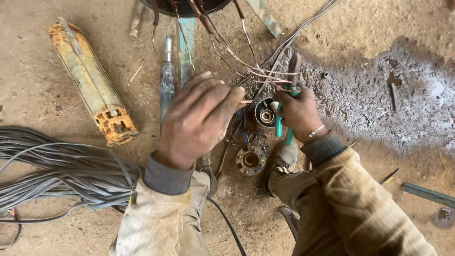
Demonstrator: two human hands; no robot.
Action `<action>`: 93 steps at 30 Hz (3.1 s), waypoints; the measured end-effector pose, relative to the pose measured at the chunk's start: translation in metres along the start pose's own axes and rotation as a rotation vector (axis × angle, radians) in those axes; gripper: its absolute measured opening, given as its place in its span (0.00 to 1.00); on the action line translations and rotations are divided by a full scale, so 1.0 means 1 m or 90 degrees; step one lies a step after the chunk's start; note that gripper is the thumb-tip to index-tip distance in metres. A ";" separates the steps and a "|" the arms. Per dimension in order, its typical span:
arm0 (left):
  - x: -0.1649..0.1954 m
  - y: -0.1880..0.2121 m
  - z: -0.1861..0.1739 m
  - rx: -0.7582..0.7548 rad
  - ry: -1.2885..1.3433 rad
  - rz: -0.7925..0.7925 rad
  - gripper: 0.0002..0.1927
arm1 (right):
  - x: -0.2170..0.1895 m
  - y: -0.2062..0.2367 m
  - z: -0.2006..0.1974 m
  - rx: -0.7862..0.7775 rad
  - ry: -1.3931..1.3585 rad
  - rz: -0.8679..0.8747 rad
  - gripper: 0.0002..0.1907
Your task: The person strips insulation from multiple copper wires protruding from a metal cylinder using pliers. They repeatedly pull, twist, and cut the insulation to expose the conductors, then gather the stripped wires together.
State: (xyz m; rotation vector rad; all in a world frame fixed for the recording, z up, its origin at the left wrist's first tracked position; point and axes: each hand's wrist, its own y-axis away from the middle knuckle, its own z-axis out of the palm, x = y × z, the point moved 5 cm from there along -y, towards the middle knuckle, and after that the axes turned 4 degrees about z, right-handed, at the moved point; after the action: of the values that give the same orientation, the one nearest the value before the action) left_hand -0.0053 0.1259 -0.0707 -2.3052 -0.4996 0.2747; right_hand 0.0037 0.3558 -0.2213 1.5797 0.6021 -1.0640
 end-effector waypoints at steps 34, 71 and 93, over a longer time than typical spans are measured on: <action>0.200 0.060 -0.275 0.604 0.748 -0.658 0.19 | 0.090 0.248 0.101 -0.268 0.654 -0.602 0.20; 0.149 0.156 -0.037 -0.185 0.281 -0.641 0.20 | 0.110 0.151 0.113 -0.333 0.696 -0.335 0.32; 0.147 0.168 -0.021 -0.435 0.302 -0.744 0.32 | 0.151 0.145 0.119 -0.407 0.796 -0.279 0.30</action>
State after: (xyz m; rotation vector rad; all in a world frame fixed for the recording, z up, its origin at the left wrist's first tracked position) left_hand 0.1793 0.0681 -0.1831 -2.1132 -1.7189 -1.1117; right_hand 0.1561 0.1796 -0.2828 1.3904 1.9590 0.0339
